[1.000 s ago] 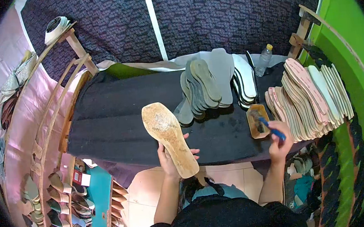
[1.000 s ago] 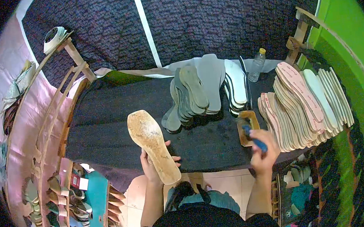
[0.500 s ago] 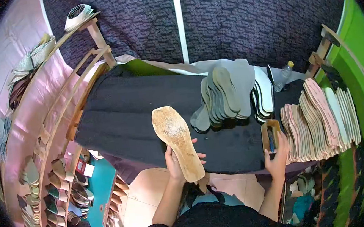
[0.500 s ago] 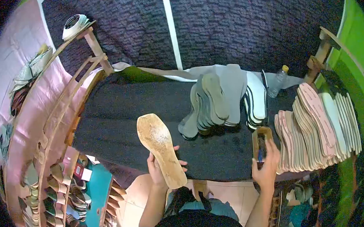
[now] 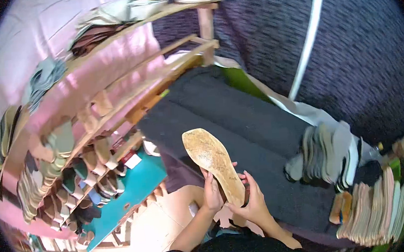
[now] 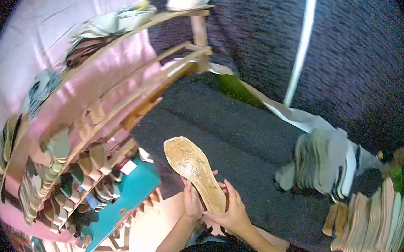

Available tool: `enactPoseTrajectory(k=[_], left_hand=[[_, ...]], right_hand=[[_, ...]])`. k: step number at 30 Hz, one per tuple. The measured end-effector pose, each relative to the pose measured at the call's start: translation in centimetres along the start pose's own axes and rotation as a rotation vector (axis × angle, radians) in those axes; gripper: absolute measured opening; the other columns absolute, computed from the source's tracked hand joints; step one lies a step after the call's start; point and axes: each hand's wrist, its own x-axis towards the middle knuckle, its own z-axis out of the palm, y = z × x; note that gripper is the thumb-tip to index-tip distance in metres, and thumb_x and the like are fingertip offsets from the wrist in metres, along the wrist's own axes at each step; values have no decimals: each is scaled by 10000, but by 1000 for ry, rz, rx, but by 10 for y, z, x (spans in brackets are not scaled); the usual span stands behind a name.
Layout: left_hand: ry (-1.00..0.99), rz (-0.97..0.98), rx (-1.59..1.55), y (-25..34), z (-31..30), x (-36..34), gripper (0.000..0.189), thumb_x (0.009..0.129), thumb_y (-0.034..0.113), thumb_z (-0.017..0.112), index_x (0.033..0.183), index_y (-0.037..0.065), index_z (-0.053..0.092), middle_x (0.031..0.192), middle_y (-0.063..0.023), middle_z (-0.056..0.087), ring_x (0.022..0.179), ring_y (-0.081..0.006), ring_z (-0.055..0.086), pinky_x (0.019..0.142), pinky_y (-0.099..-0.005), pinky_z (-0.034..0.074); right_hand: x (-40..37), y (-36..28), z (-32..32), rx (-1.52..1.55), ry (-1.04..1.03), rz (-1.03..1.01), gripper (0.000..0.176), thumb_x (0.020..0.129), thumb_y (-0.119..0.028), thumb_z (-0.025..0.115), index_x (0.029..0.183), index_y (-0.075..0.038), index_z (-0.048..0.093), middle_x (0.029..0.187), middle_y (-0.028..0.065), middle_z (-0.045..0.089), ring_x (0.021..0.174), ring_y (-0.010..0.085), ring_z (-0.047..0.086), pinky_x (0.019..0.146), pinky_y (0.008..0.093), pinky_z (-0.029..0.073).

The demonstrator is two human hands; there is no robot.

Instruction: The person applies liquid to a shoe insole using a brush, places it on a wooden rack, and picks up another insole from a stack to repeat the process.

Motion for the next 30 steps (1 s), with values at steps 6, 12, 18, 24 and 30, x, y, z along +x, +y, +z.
enactPoseTrajectory(k=[6,12,18,24,30], left_hand=[[190,205,99,101,-69,33,498,955,383,214,1388,146,148,1294,-181,390,1079,-341,516,942,-448,423],[351,391,307,200,-138,38,752,836,444,503,1423,236,82,1212,-106,414,1060,-277,463,877,-442,375],[364,342,260,246,-175,15,561,840,462,474,1263,117,349,995,-122,473,857,-271,512,756,-408,426],[528,384,181,245,-201,-5,459,848,438,449,1156,99,409,828,-117,472,766,-252,483,726,-391,417],[628,398,215,248,-225,-28,391,877,410,403,1119,104,419,802,-100,475,774,-233,480,733,-381,408]], right_hand=[[108,-44,88,65,-115,-119,822,609,-238,788,1275,36,391,1115,219,562,1009,263,593,833,343,472],[213,-72,179,167,0,-192,699,633,-202,760,1212,39,450,1061,246,579,970,337,599,812,368,486],[312,-92,250,82,154,-398,666,663,-200,726,1193,62,420,1040,277,542,927,413,559,787,419,473],[366,-109,292,-44,153,-275,618,655,-203,735,1134,73,458,1035,257,539,911,409,557,753,431,480],[371,-129,305,-152,93,-226,589,633,-303,724,1037,43,472,1070,228,511,948,394,536,787,441,465]])
